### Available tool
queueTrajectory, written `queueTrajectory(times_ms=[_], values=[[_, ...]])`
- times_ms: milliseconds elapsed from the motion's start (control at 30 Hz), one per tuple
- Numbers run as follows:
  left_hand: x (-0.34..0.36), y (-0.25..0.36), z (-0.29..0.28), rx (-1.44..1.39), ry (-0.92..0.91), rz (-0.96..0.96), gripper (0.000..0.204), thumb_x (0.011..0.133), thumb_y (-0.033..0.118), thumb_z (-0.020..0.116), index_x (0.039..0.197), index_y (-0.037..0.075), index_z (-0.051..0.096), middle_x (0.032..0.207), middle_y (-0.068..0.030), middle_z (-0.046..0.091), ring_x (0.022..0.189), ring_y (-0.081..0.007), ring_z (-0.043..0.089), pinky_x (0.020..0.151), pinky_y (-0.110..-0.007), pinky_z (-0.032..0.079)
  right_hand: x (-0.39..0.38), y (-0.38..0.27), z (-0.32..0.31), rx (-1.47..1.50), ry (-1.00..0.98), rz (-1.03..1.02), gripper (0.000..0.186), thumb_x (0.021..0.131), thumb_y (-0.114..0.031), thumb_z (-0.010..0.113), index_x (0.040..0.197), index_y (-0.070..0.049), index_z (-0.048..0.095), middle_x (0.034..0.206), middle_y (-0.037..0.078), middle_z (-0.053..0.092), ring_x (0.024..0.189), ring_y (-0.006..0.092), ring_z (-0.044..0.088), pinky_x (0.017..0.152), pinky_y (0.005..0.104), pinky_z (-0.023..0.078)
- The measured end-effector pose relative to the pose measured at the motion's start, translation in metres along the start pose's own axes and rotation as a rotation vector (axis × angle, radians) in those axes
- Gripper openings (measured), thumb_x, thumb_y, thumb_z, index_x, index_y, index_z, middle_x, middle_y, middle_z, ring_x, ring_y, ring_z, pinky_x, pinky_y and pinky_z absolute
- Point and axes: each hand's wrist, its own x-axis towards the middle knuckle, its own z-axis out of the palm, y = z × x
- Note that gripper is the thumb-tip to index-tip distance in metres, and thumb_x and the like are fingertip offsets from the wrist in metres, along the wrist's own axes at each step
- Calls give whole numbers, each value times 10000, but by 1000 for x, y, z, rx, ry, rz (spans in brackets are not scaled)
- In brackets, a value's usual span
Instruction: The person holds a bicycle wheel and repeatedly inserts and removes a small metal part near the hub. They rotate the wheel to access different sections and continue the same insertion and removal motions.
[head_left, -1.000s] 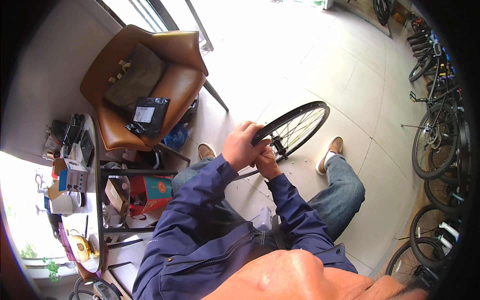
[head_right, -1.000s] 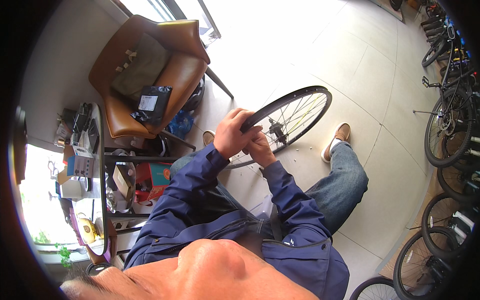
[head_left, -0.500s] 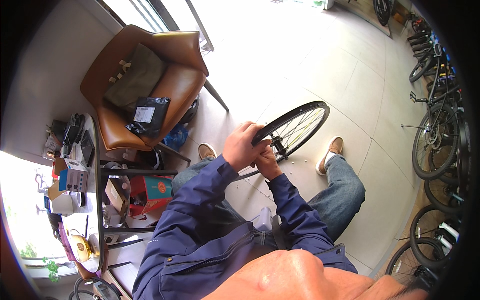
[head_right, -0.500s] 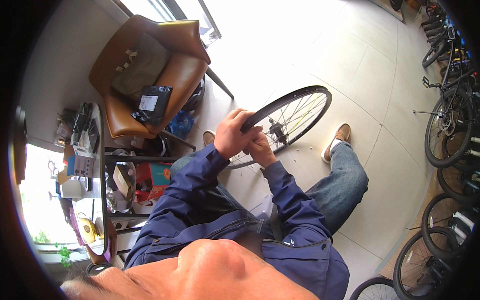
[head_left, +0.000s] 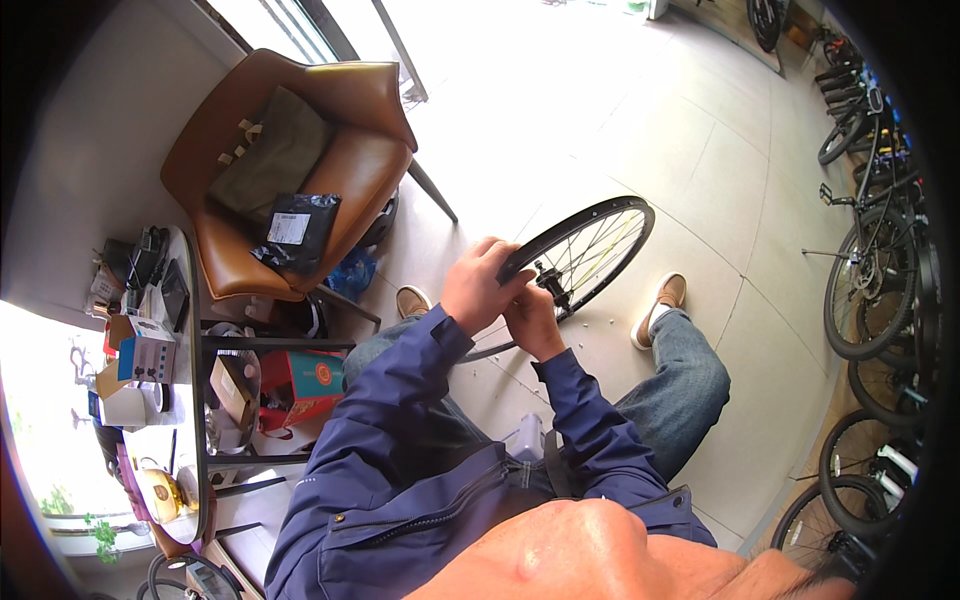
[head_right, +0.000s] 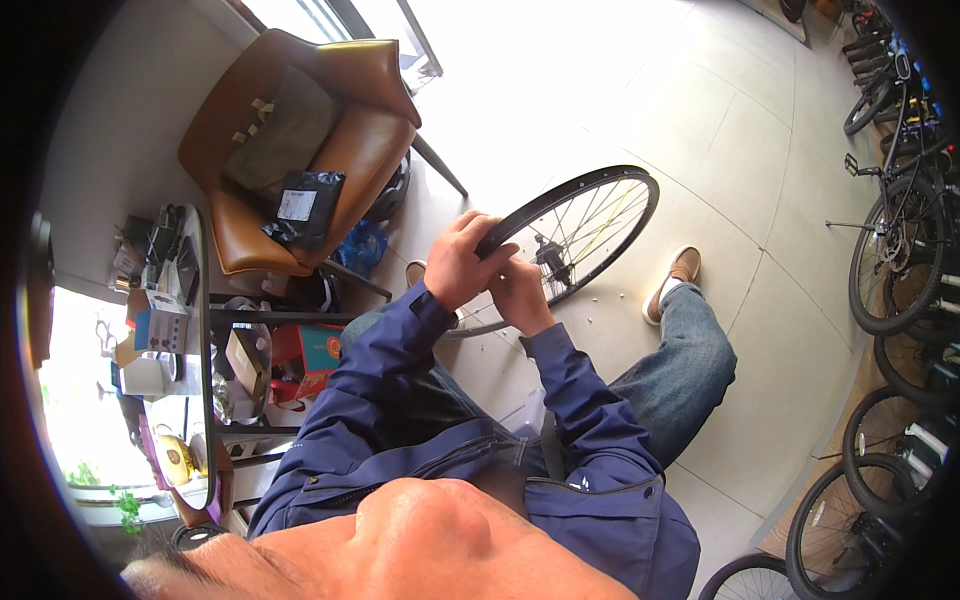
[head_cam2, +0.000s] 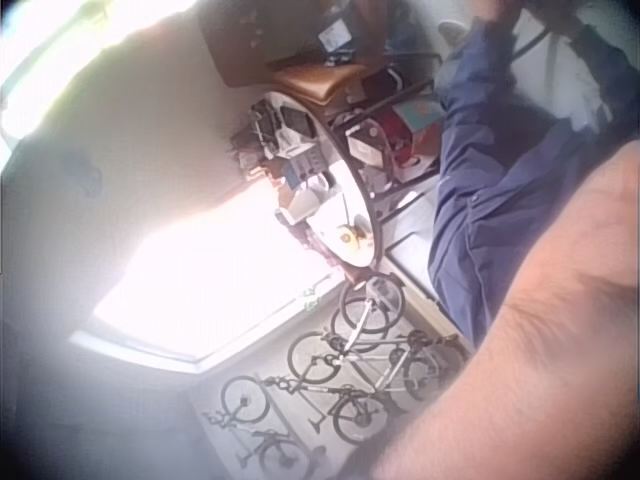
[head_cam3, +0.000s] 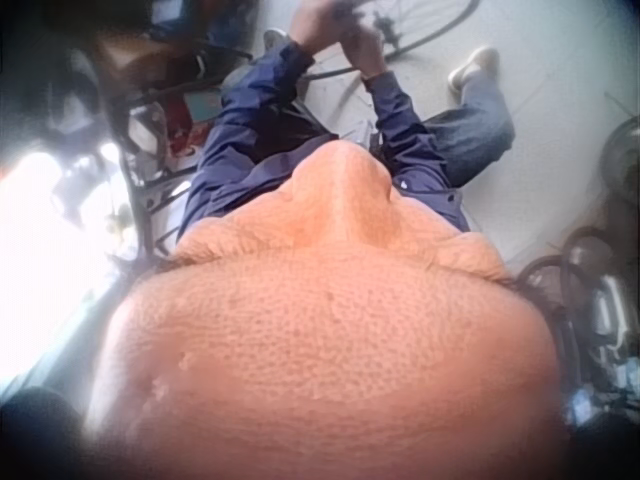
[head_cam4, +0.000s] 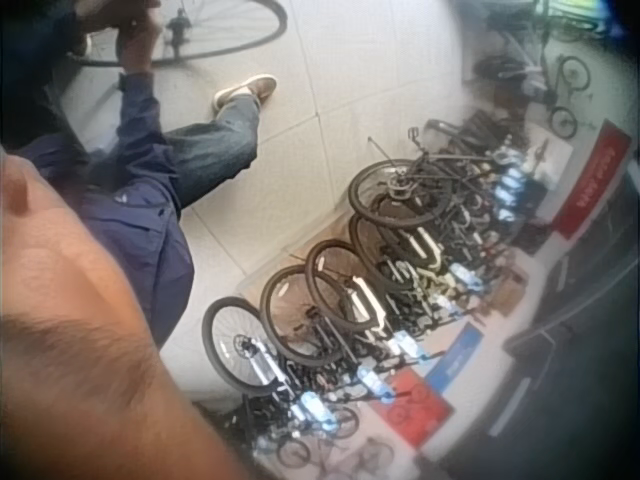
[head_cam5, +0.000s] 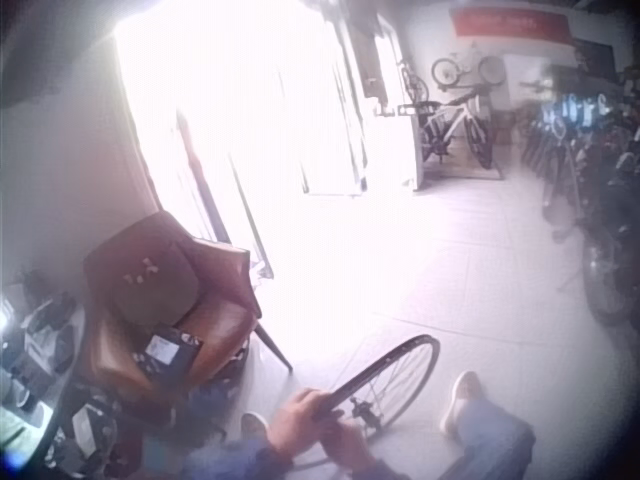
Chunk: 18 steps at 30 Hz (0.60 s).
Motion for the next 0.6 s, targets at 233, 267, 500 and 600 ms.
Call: queueTrajectory(times_ms=[233,267,500,600], values=[[1,-2,2,-14,6,-21,381,917,229,884,1204,18,752,1095,-153,738,955,-380,740,836,-430,607,4,-16,9,-33,104,-83,163,942,22,681,1083,-34,740,984,200,771,883,414,778,754,438,623],[2,-3,2,-16,9,-12,381,919,232,884,1204,17,751,1098,-154,738,956,-380,739,837,-430,606,4,-15,8,-52,105,-68,163,940,22,682,1082,-34,739,975,197,770,881,407,781,748,435,623],[2,-2,0,-1,-2,21,391,921,242,884,1210,12,755,1102,-151,743,958,-376,741,841,-426,608,4,-19,2,-81,60,-35,172,953,9,684,1103,-45,746,946,168,777,849,339,800,738,420,630],[3,-1,-1,10,-12,16,404,911,242,890,1217,13,758,1102,-151,749,956,-373,746,842,-425,612,3,-18,-1,-99,56,1,165,959,19,682,1100,-36,747,955,191,775,844,345,801,743,414,633]])
